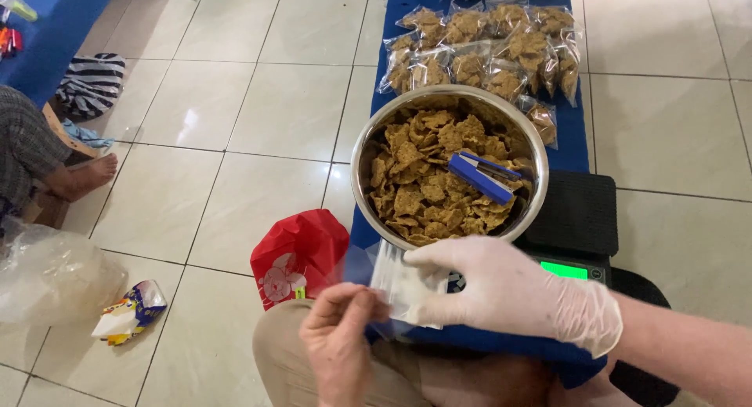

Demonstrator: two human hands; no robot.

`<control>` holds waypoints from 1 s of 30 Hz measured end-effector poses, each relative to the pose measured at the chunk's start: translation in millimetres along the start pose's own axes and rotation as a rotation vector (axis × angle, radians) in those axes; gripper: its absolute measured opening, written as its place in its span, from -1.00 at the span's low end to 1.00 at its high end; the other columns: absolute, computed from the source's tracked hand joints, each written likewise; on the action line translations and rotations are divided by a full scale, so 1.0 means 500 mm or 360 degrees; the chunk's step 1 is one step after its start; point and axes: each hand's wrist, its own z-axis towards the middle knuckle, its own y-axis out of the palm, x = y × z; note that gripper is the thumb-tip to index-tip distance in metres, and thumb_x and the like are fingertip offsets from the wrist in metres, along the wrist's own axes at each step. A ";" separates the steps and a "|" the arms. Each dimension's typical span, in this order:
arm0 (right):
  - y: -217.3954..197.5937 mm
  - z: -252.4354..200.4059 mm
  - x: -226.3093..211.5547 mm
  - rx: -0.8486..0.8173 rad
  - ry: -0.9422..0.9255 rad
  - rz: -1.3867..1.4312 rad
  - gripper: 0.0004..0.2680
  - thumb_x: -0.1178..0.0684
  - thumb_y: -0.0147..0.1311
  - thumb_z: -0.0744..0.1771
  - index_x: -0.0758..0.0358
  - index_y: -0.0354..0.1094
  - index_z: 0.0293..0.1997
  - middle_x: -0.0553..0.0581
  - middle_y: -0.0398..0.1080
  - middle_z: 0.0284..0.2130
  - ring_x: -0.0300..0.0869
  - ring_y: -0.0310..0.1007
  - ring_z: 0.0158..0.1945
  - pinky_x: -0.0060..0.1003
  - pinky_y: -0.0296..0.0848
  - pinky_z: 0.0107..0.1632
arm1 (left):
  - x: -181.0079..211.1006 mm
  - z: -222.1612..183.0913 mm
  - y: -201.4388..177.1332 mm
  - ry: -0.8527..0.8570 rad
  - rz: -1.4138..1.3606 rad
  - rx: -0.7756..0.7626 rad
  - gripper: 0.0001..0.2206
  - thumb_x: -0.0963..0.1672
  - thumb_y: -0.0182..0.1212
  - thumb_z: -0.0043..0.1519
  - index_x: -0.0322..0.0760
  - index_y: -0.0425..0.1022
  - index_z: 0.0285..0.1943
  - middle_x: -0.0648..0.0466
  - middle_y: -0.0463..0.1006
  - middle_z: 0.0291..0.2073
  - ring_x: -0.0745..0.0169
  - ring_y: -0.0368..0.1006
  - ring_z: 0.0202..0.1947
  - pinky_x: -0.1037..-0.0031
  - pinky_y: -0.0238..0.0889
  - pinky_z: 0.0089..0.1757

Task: Manually filling small plastic bags with fried snacks from a large bowl and weighing them on a digital scale for portion control.

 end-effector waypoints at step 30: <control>-0.027 -0.024 0.016 0.0587 -0.0815 -0.1212 -0.65 0.03 0.20 0.18 0.33 0.38 0.03 0.17 0.48 -0.13 0.00 0.50 -0.12 -0.16 0.38 -0.02 | 0.037 -0.032 0.007 -0.0356 0.0478 -0.0477 -0.86 -0.36 0.47 0.06 -0.54 0.60 -0.53 0.00 0.58 -0.62 0.31 0.32 -0.58 0.54 0.23 -0.42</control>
